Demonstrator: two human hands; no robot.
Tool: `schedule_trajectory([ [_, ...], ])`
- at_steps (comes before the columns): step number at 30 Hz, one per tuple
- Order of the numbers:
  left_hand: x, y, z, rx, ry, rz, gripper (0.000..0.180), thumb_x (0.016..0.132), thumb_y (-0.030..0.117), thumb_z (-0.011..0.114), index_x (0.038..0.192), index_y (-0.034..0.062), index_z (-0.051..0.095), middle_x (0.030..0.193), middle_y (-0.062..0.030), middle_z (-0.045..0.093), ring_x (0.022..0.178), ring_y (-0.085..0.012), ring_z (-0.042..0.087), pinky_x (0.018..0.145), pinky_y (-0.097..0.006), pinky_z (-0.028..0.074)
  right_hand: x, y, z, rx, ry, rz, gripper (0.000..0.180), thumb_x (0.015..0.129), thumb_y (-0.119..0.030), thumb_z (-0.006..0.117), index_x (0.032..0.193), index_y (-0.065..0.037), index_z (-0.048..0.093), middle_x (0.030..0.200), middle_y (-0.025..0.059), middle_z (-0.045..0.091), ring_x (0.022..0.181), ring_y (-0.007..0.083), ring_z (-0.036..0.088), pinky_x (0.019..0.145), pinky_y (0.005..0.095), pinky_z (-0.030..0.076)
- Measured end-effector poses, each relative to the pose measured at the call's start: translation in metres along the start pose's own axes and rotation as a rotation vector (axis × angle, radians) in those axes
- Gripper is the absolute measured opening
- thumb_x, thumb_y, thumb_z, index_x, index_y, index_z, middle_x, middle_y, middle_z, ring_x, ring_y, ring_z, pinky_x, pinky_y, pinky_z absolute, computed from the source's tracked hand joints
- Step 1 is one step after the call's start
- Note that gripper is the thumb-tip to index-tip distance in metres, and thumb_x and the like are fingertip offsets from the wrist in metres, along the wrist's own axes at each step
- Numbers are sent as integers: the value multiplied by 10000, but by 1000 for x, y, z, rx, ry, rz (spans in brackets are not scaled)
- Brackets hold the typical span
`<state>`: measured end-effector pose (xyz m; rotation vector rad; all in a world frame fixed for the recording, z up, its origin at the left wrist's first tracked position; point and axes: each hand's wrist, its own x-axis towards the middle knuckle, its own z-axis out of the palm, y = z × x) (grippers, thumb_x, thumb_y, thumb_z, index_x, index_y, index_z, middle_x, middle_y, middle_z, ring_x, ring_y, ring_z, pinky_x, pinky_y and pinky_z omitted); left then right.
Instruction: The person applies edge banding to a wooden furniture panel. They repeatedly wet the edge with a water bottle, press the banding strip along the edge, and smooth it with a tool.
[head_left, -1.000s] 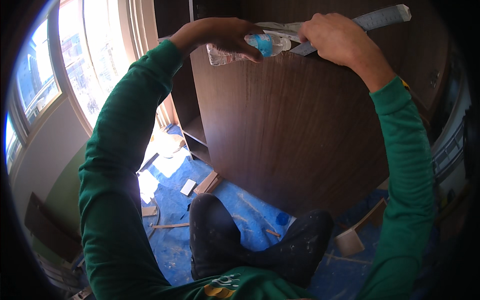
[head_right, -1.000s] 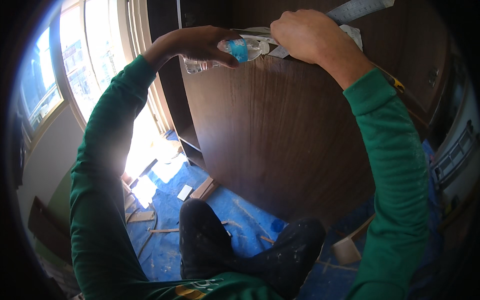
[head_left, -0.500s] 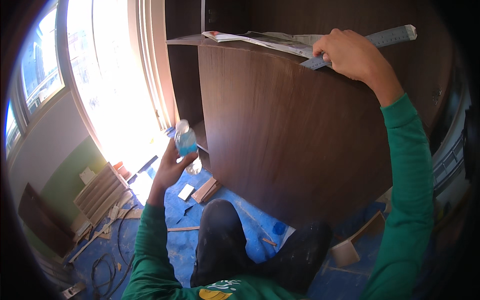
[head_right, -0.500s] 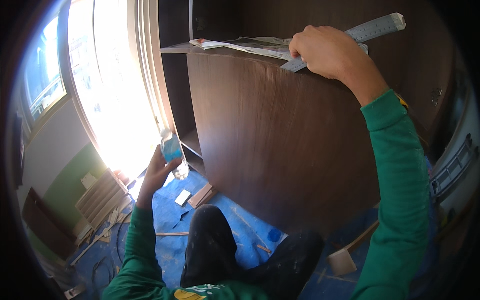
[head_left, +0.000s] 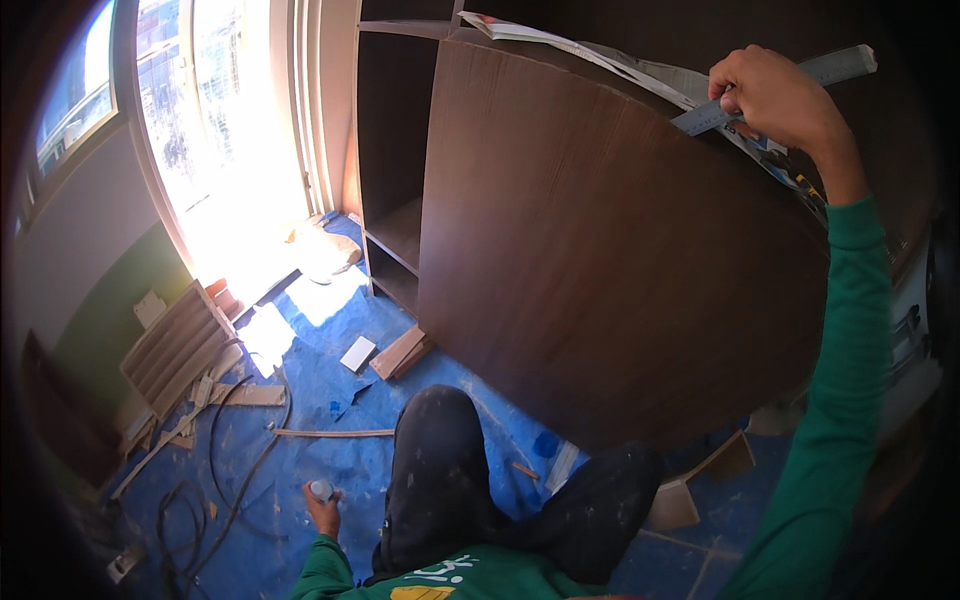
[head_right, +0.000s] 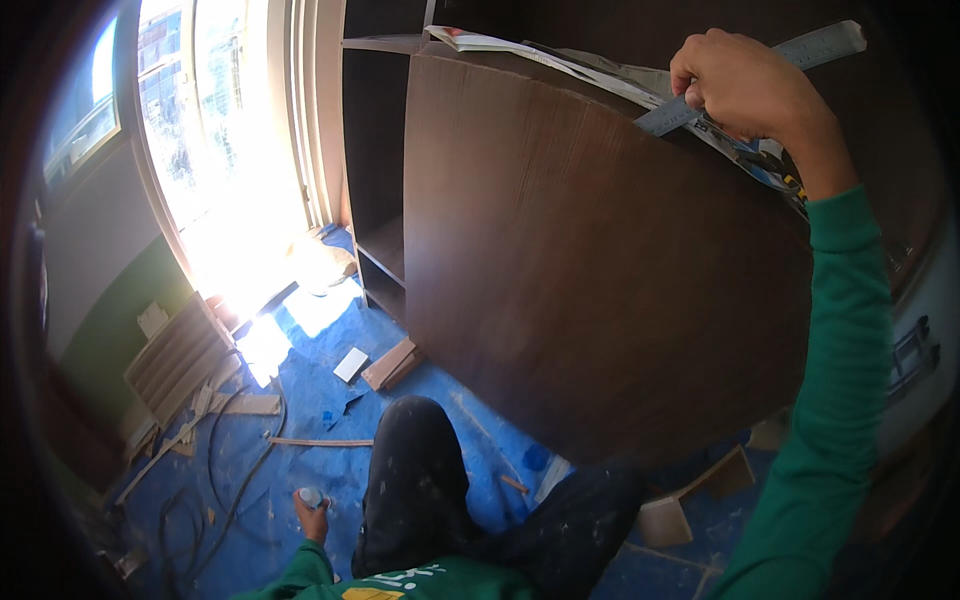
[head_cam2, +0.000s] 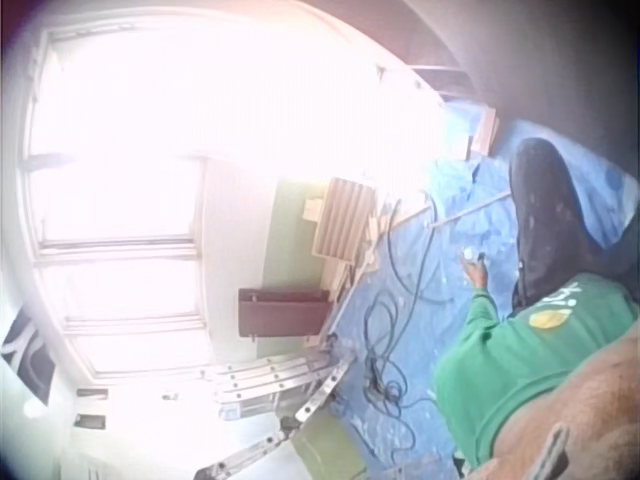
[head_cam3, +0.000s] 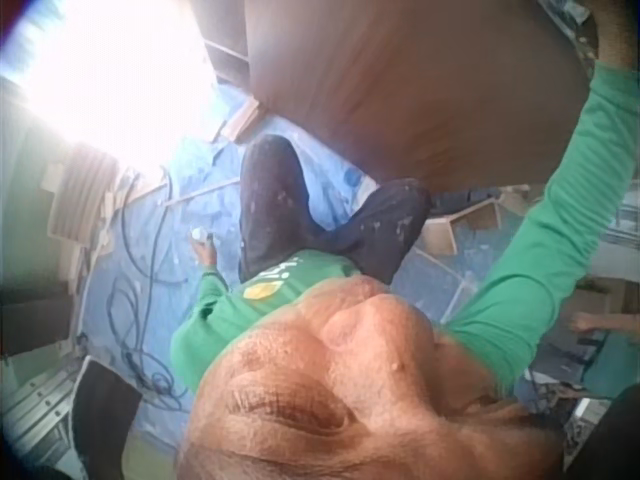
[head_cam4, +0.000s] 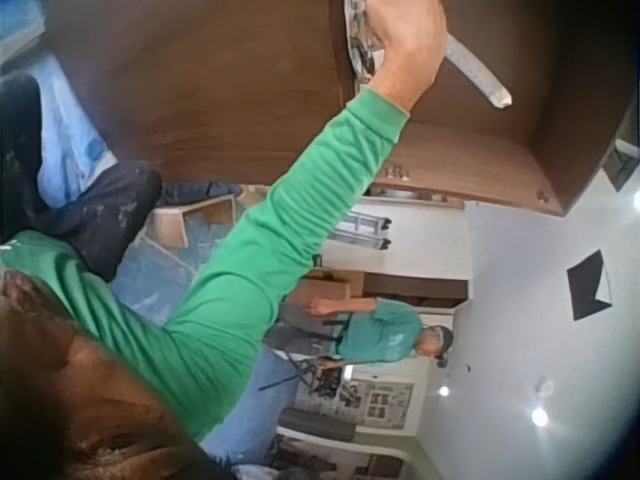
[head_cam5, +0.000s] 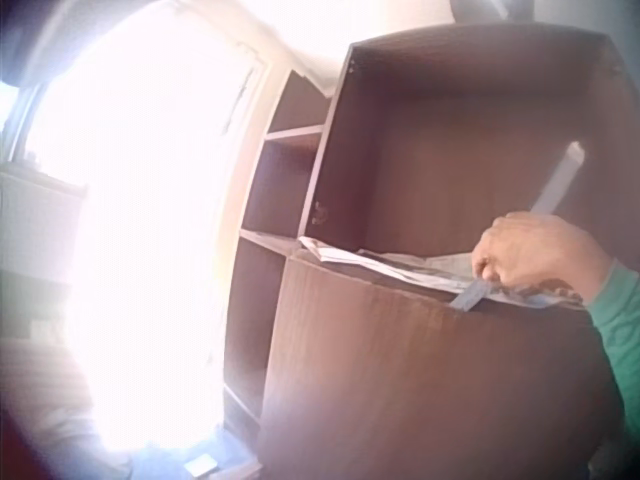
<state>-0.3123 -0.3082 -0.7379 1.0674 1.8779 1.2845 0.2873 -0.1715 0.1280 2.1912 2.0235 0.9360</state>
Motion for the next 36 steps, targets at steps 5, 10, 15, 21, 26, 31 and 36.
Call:
schedule_trajectory([
  [5, 3, -15, 2, -144, 45, -51, 745, 843, -37, 898, 1454, 83, 487, 1288, -80, 623, 1205, -246, 611, 1088, -351, 475, 3, 3, 2, 70, 36, -118, 107, 979, -36, 695, 962, 50, 756, 687, 134, 700, 605, 221, 698, 639, 423, 530],
  [10, 3, -14, 5, -78, 105, -95, 779, 839, -37, 915, 1484, 64, 490, 1348, -72, 613, 1259, -243, 606, 1128, -370, 474, 6, 14, 7, 134, 8, -172, 135, 983, -42, 709, 895, 57, 733, 672, 131, 681, 563, 212, 680, 622, 420, 523],
  [15, -8, 1, 3, -221, 26, -171, 837, 801, -9, 951, 1499, 55, 494, 1413, -84, 588, 1302, -244, 592, 1150, -390, 474, 4, 13, 4, 104, 28, -186, 165, 992, -52, 703, 861, 48, 720, 630, 114, 662, 525, 197, 654, 587, 412, 496],
  [21, -24, -21, 3, 70, 178, -214, 843, 782, 49, 968, 1485, -10, 505, 1417, -163, 611, 1322, -316, 605, 1101, -420, 517, 2, 19, 7, 89, -14, -106, 156, 999, -87, 723, 900, 32, 742, 660, 134, 697, 573, 236, 685, 618, 438, 513],
  [26, -58, 12, -4, 273, -615, -572, 606, 895, 207, 898, 1373, -75, 653, 1273, -232, 729, 1127, -333, 726, 945, -422, 586, -14, 4, 2, -67, 121, -191, 142, 979, -148, 776, 966, -8, 795, 828, 148, 777, 786, 311, 755, 768, 466, 582],
  [31, -36, 344, 52, 380, -576, 261, 267, 1027, 184, 750, 1214, -5, 778, 1126, -200, 754, 1023, -348, 770, 893, -433, 609, -21, 5, 10, -99, 187, -214, 150, 986, -171, 777, 962, -25, 805, 835, 153, 776, 775, 331, 752, 767, 471, 584],
  [36, -68, 629, 107, -1, -556, 1191, 472, 1042, 172, 737, 1472, 19, 618, 1405, -197, 627, 1301, -383, 624, 1095, -490, 515, -25, 11, 12, -48, 180, -180, 154, 992, -173, 773, 940, -30, 797, 844, 159, 779, 774, 348, 748, 756, 488, 572],
])
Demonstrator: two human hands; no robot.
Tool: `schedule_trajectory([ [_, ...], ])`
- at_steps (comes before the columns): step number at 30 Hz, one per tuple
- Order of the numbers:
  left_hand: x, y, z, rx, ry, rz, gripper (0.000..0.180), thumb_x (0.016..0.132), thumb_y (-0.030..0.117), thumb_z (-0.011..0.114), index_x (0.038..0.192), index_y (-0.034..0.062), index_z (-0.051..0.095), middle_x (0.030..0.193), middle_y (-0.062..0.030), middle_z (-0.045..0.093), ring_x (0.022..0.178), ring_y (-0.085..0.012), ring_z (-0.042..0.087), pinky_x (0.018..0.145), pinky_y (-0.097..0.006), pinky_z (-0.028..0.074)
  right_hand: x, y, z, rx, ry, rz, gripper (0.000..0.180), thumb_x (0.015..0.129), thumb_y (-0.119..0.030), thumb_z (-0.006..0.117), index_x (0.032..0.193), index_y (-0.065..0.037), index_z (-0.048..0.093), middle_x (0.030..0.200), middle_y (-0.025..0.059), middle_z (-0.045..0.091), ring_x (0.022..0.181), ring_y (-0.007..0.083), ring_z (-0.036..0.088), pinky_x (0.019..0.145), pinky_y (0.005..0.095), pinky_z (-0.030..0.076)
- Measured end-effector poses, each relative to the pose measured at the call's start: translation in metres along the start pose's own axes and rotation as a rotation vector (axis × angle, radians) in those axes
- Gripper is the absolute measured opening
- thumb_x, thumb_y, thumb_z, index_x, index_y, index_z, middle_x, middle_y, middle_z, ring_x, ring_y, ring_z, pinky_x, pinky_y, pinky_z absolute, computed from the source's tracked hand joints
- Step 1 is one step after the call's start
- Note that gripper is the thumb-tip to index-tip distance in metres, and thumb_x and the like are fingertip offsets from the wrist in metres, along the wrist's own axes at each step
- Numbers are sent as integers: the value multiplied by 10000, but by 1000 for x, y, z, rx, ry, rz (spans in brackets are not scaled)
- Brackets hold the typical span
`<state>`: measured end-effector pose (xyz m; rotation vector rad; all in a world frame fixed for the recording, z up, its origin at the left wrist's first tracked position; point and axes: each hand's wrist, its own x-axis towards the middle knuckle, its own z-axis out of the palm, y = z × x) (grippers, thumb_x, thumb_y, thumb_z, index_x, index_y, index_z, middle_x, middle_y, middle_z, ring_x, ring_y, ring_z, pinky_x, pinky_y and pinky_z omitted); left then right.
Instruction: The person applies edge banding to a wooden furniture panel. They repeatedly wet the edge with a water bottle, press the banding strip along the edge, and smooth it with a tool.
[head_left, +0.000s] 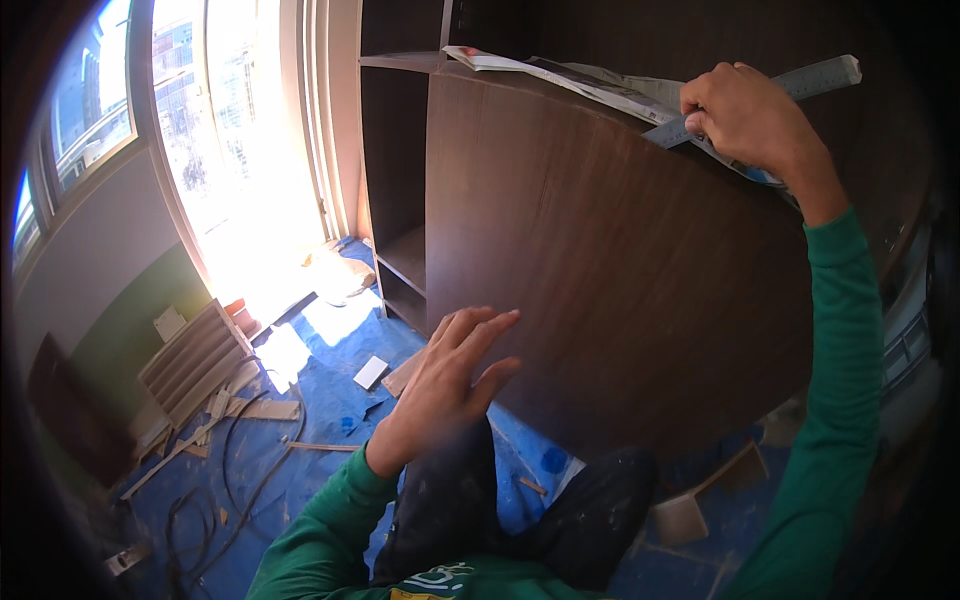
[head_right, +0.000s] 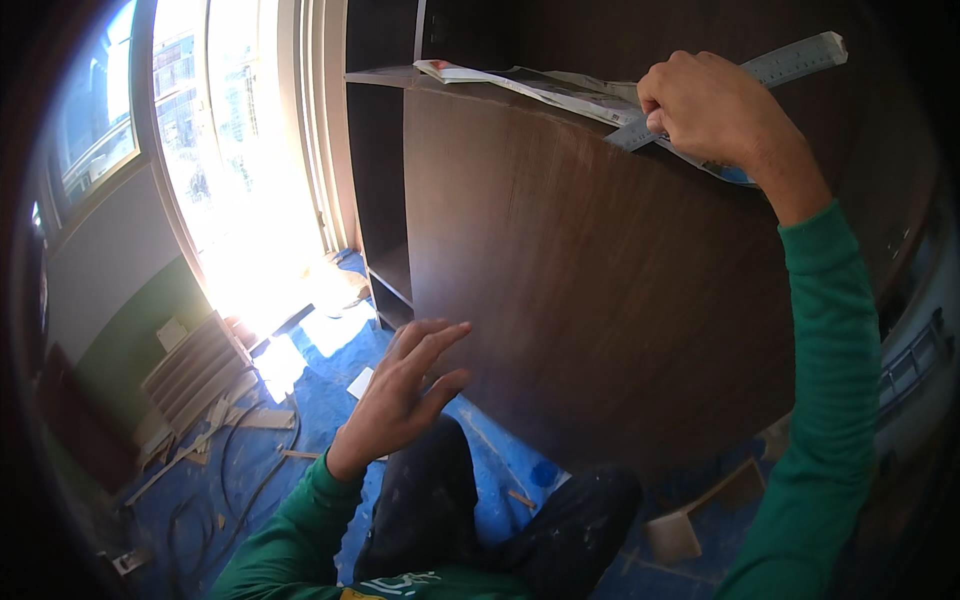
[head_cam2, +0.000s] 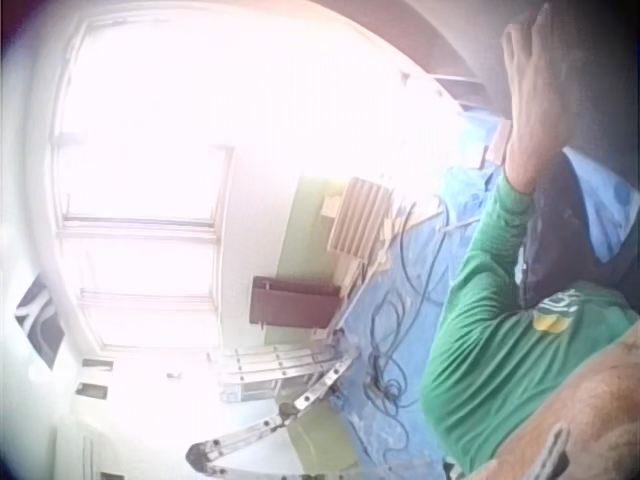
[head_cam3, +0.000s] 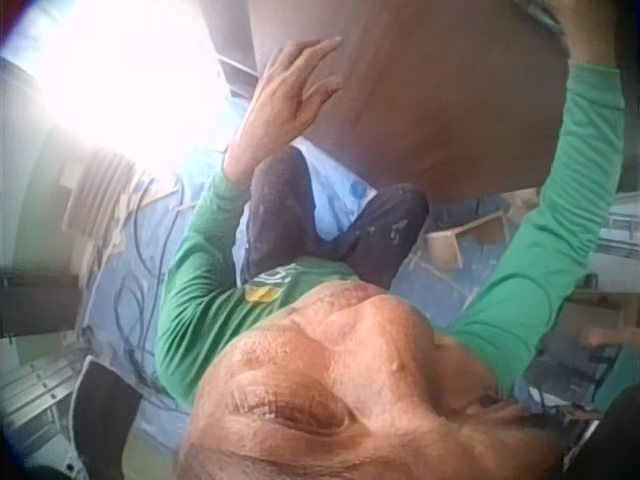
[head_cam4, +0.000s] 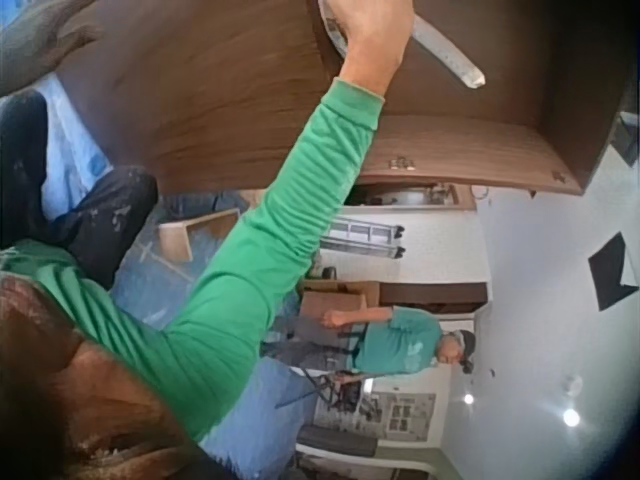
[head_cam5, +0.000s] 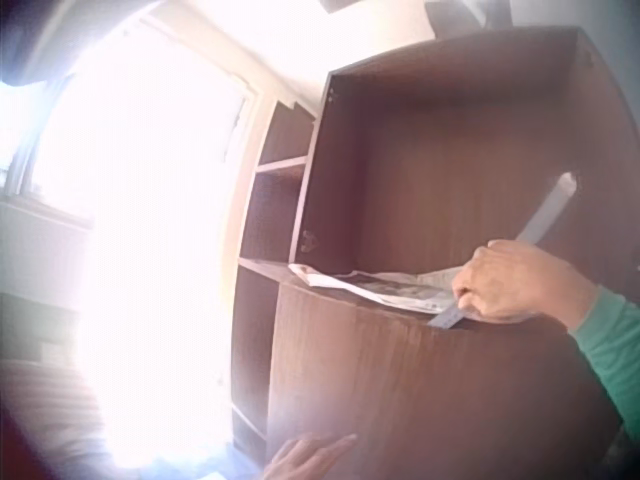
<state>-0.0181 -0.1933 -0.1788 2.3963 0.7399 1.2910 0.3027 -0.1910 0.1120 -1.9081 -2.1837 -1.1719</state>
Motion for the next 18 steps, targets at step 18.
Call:
schedule_trajectory([
  [18, 217, 37, 140, 374, 444, 574, 517, 941, 111, 671, 1438, -11, 599, 1450, -165, 576, 1454, -341, 539, 1217, -471, 463, -32, -7, -7, 153, 69, 127, 195, 1032, -200, 741, 1055, -14, 798, 877, 207, 765, 837, 408, 760, 776, 509, 570],
])
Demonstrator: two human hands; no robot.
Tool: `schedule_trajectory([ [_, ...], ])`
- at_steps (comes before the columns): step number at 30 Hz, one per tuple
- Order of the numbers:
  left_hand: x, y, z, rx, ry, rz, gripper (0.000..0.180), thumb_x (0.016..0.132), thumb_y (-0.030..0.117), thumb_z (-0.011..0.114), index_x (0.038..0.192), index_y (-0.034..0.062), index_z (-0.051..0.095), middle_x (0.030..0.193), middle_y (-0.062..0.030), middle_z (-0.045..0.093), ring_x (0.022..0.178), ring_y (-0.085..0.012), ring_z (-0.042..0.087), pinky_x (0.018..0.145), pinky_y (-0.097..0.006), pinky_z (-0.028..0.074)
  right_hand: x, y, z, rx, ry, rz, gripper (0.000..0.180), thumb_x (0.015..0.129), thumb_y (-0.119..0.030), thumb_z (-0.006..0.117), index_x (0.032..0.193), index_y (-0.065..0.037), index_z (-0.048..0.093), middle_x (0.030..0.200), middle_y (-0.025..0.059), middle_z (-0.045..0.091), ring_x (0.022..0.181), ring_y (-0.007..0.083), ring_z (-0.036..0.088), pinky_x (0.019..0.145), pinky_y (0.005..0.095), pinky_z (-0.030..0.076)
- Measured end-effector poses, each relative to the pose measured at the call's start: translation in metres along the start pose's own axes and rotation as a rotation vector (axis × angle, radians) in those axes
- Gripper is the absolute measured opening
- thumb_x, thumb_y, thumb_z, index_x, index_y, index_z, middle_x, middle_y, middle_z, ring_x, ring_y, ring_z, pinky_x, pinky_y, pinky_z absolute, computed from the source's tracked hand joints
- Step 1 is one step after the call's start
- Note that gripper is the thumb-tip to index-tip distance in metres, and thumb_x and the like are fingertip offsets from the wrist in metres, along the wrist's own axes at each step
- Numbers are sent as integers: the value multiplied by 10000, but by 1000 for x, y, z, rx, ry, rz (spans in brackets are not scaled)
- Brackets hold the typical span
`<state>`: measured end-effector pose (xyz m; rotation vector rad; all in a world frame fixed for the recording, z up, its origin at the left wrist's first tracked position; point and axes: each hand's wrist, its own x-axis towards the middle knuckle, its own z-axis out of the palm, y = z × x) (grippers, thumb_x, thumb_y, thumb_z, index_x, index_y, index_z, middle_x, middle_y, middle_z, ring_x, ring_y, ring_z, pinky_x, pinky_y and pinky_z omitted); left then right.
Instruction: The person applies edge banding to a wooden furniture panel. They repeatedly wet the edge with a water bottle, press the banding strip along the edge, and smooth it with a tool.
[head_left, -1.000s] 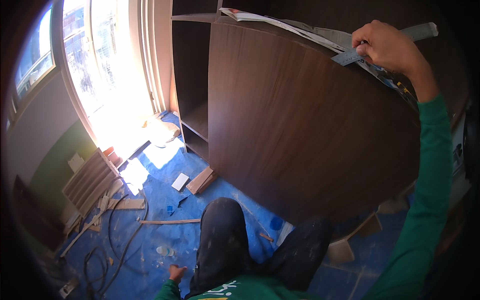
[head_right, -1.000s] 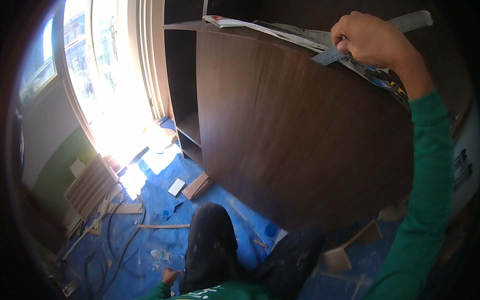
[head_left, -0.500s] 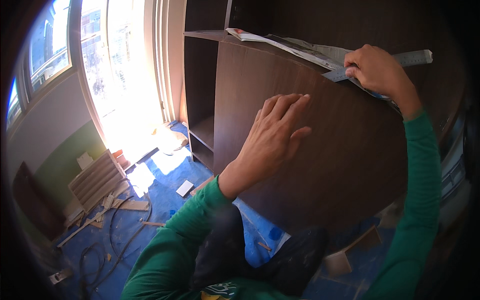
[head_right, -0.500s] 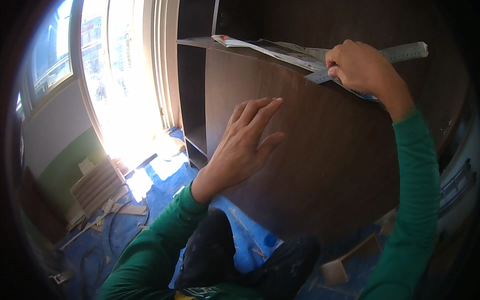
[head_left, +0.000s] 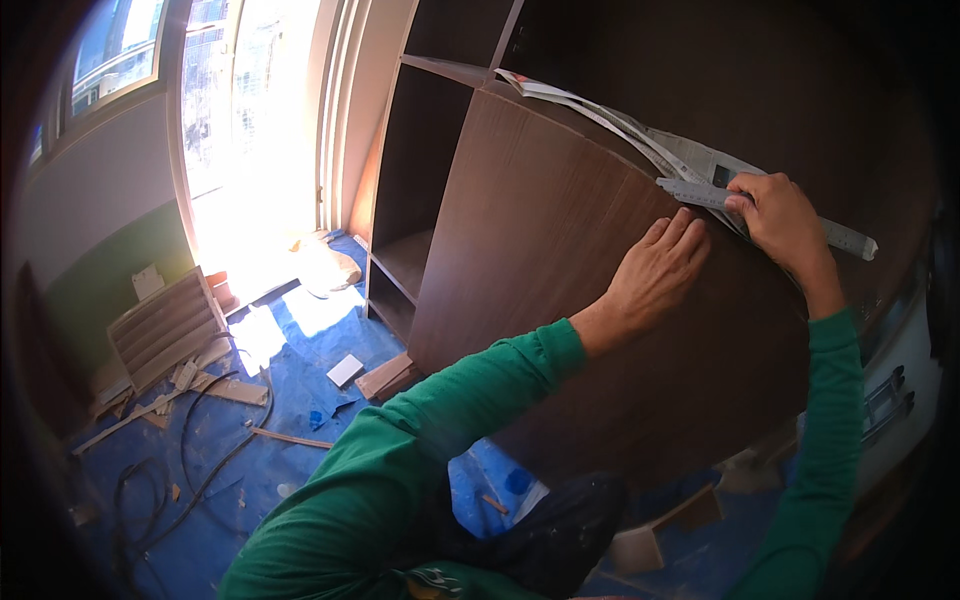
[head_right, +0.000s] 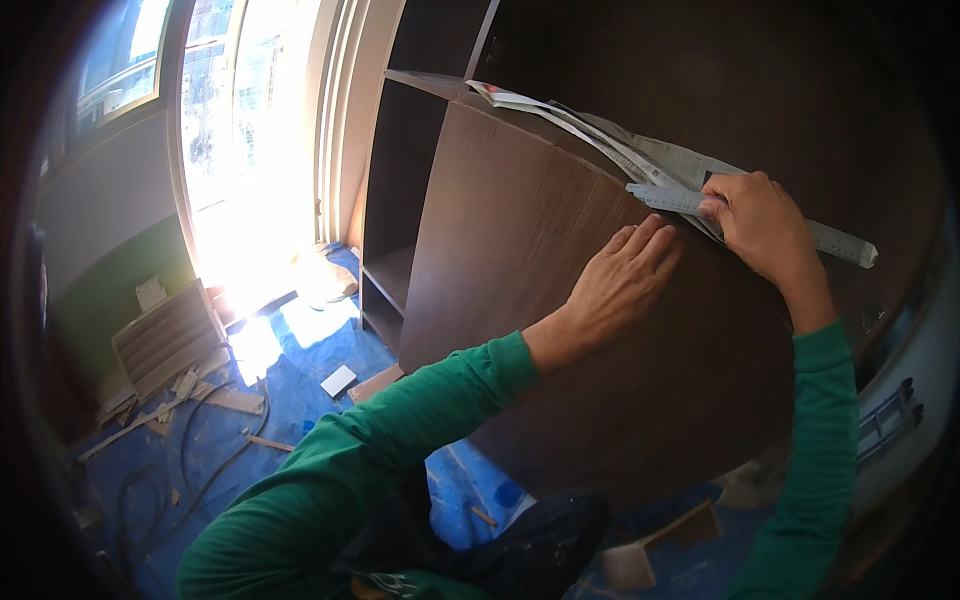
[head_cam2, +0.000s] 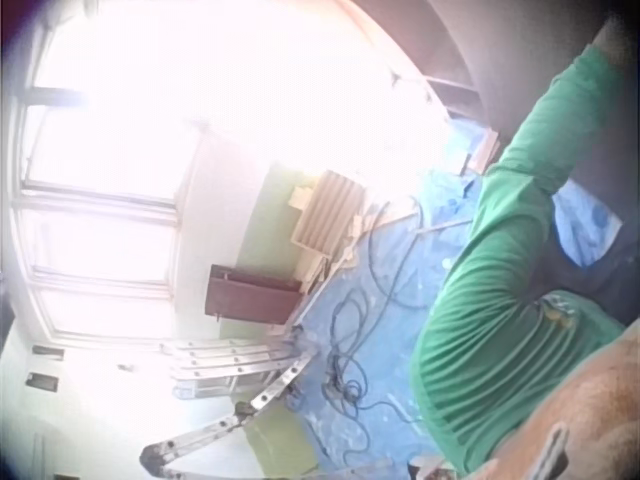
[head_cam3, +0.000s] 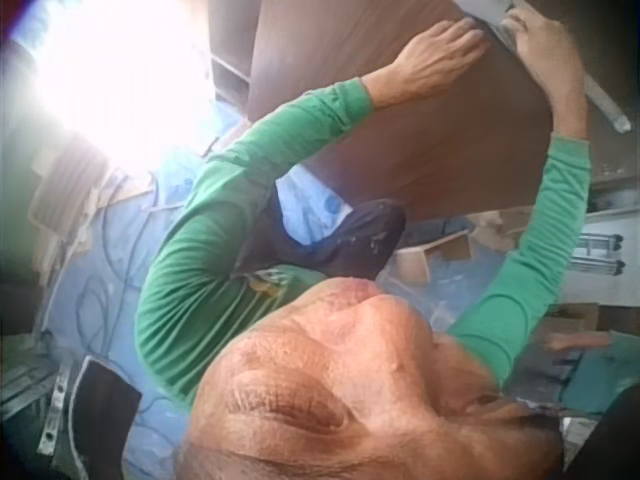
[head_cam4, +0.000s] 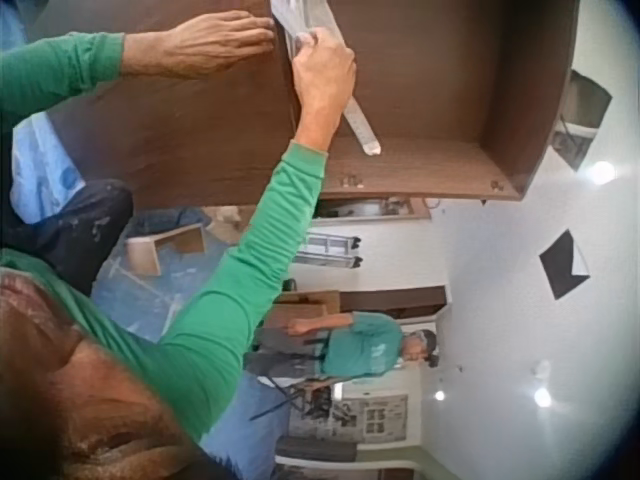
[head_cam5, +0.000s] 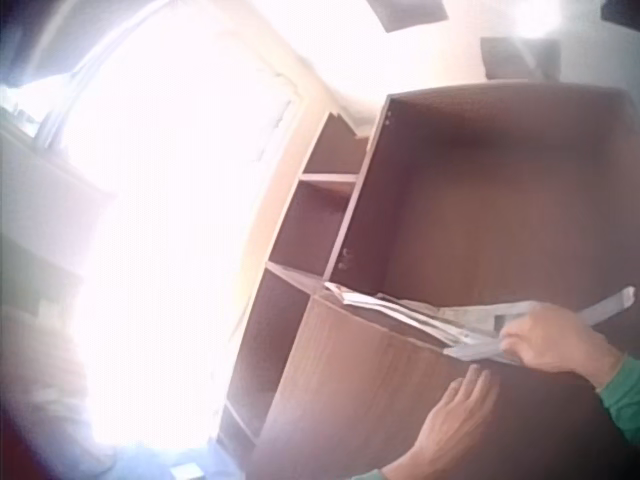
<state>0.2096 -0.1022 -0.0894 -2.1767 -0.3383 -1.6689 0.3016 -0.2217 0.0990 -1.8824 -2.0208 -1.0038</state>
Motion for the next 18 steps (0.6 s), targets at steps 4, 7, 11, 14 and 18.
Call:
schedule_trajectory([
  [4, 0, -6, 7, -20, 60, 23, 536, 987, 244, 712, 1459, 10, 617, 1450, -147, 574, 1540, -335, 461, 1297, -487, 393, 12, -5, 21, -5, 62, -62, 206, 1035, -214, 732, 1059, -14, 778, 891, 216, 756, 849, 434, 748, 767, 513, 568],
  [7, 6, -19, 8, -52, 59, 1, 562, 983, 311, 747, 1442, 11, 626, 1426, -139, 591, 1523, -342, 466, 1326, -492, 354, 27, -4, 24, -12, 39, -83, 208, 1035, -213, 726, 1046, -11, 776, 886, 216, 755, 861, 431, 754, 773, 516, 570],
  [11, 17, -28, 8, -3, 23, 74, 509, 943, 298, 769, 1352, 19, 647, 1356, -130, 602, 1401, -328, 531, 1308, -499, 372, 36, -9, 17, 0, -3, -36, 187, 1015, -182, 731, 1016, -5, 791, 898, 210, 771, 866, 418, 763, 789, 513, 578],
  [14, 22, -30, 6, 5, -25, 83, 445, 912, 272, 776, 1269, 33, 662, 1272, -116, 601, 1274, -303, 574, 1272, -498, 411, 62, -10, 18, -5, -14, -81, 171, 998, -155, 731, 987, -1, 805, 896, 201, 787, 854, 396, 772, 796, 497, 589],
  [18, 23, -31, 10, 24, 140, 123, 403, 892, 236, 775, 1234, 51, 670, 1208, -102, 601, 1184, -281, 599, 1187, -473, 469, 116, -22, 14, -133, -119, -136, 157, 980, -129, 731, 965, 1, 817, 881, 194, 796, 845, 378, 779, 806, 482, 601],
])
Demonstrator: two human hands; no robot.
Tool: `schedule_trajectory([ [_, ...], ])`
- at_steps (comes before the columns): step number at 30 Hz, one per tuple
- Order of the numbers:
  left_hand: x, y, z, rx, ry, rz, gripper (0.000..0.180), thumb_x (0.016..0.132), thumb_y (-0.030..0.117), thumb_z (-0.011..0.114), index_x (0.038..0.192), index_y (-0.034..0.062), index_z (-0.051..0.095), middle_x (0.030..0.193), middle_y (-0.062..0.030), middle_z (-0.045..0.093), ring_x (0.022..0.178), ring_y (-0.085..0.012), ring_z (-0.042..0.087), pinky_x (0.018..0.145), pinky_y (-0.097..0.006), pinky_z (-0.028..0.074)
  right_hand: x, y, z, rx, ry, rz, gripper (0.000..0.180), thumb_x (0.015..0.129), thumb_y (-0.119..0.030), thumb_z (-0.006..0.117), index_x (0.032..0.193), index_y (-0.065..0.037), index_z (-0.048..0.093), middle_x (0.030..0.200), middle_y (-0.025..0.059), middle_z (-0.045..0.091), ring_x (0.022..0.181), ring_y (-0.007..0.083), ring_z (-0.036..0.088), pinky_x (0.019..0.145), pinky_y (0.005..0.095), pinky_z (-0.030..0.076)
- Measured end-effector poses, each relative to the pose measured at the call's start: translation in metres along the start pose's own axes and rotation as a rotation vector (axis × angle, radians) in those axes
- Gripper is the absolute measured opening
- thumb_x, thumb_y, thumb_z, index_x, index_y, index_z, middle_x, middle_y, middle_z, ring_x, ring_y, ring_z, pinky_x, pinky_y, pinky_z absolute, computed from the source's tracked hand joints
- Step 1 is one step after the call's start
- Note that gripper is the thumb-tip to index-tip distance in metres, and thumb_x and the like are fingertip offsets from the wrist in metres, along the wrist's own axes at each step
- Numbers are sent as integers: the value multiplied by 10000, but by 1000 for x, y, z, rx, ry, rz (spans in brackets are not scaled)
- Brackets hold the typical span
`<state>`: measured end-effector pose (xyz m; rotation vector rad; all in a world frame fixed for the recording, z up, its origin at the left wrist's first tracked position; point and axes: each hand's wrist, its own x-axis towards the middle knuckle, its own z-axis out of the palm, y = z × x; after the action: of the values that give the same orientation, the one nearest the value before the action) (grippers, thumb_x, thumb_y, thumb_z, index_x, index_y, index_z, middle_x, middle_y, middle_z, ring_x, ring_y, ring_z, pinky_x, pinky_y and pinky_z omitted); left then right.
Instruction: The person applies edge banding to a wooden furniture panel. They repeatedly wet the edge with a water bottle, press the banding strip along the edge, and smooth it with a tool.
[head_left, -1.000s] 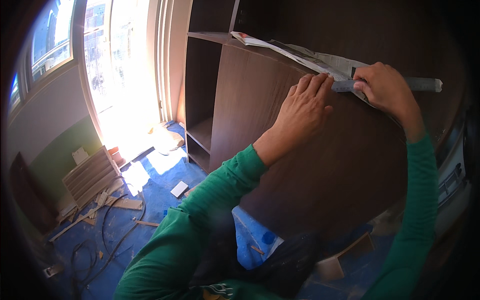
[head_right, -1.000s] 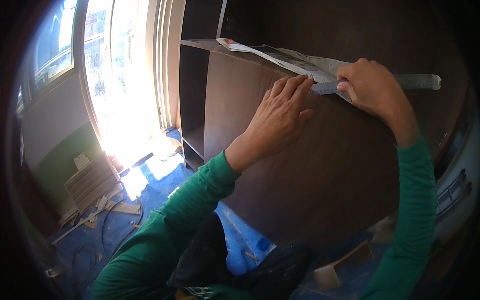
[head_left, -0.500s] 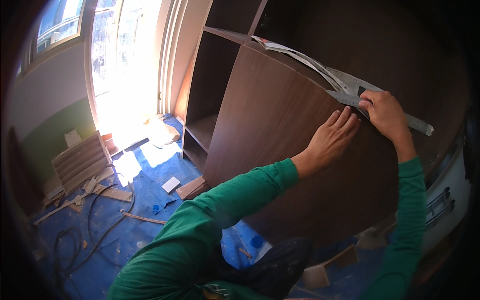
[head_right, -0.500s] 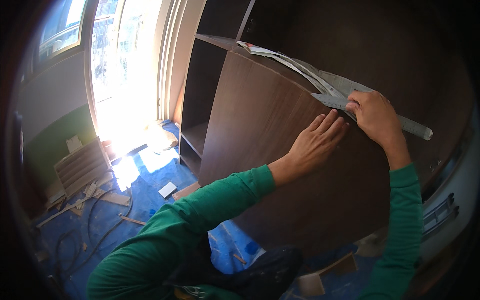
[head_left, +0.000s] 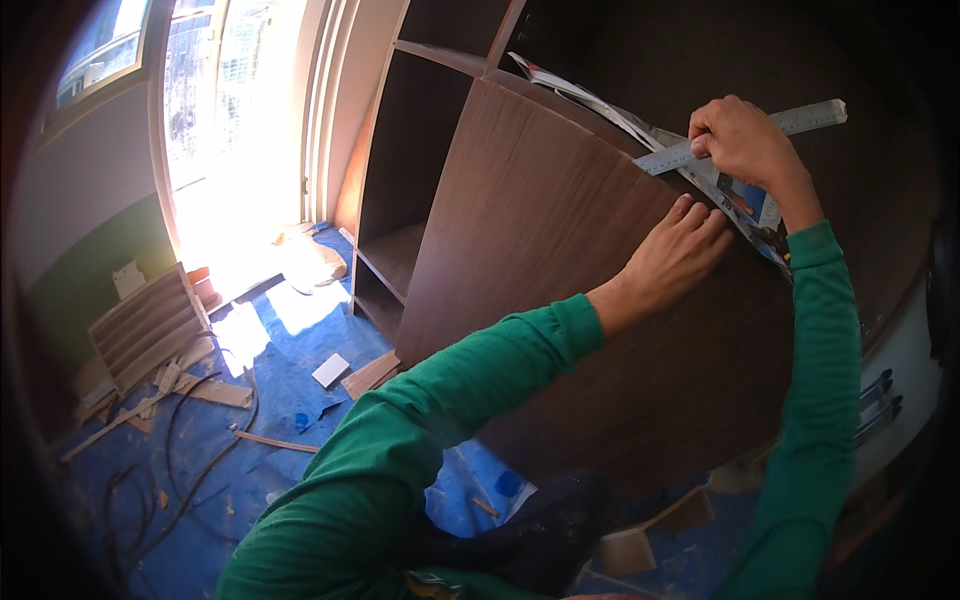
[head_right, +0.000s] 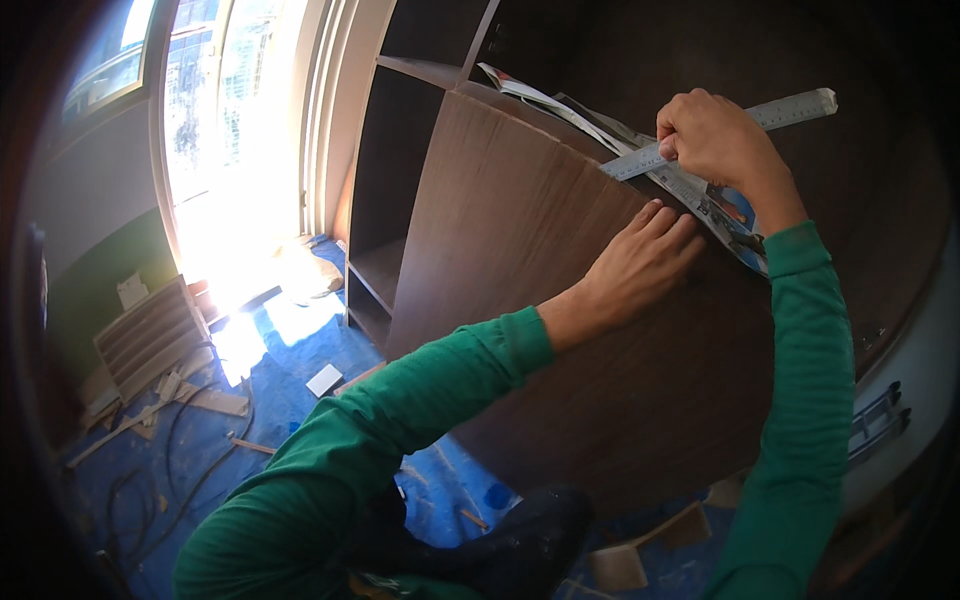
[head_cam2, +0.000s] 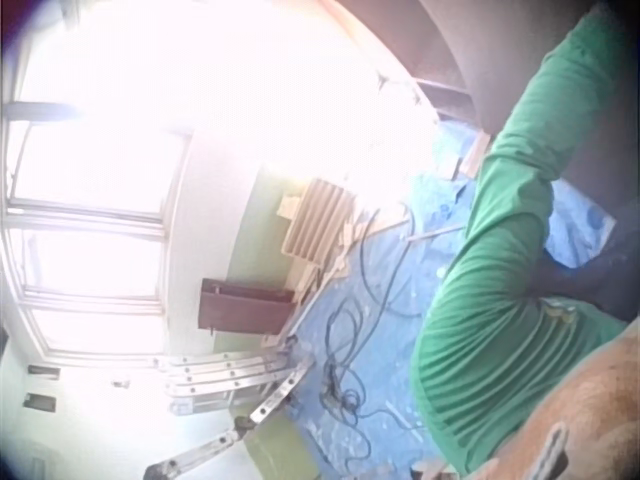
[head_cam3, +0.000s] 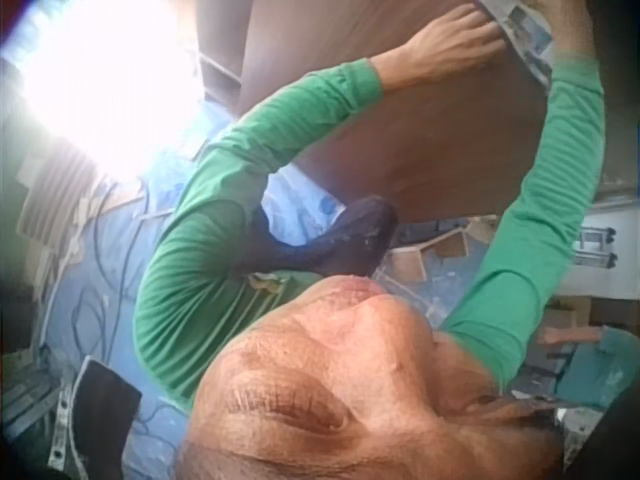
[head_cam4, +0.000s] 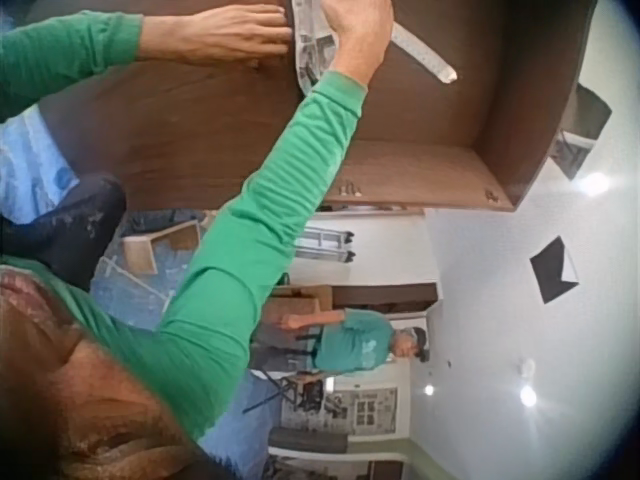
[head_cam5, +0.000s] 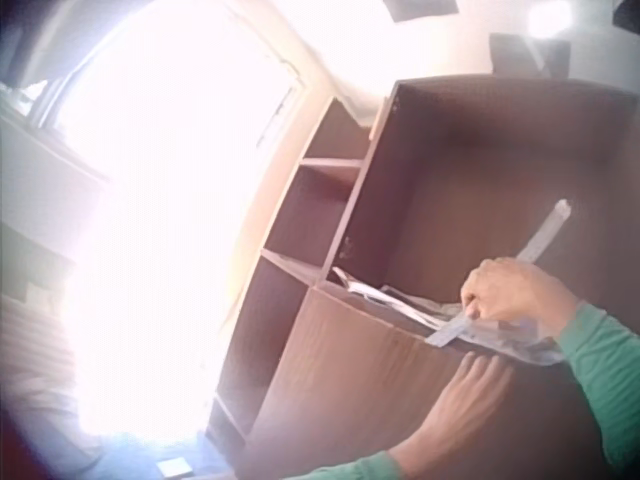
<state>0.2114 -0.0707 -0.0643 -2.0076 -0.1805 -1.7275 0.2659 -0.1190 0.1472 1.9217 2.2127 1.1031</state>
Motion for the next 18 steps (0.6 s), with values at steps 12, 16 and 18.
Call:
schedule_trajectory([
  [12, 2, -4, 6, 8, -63, 2, 346, 914, 207, 725, 1219, 42, 729, 1249, -106, 685, 1248, -279, 608, 1089, -414, 501, -77, -22, 41, -19, 294, -77, 206, 1060, -185, 684, 1098, -2, 770, 965, 209, 781, 915, 403, 768, 835, 509, 597],
  [16, 1, -13, 9, 8, 34, 22, 317, 929, 192, 708, 1205, 35, 718, 1222, -101, 684, 1232, -278, 612, 1090, -411, 499, -72, -27, 37, -140, 241, -112, 196, 1064, -179, 674, 1070, 7, 736, 965, 219, 784, 920, 412, 768, 817, 512, 595],
  [18, 3, -13, 9, -9, -26, 0, 336, 919, 208, 736, 1208, 41, 703, 1209, -92, 679, 1209, -268, 616, 1076, -408, 503, -67, -19, 38, 25, 242, -73, 207, 1055, -185, 691, 1068, 14, 745, 957, 222, 783, 896, 404, 769, 806, 503, 589],
])
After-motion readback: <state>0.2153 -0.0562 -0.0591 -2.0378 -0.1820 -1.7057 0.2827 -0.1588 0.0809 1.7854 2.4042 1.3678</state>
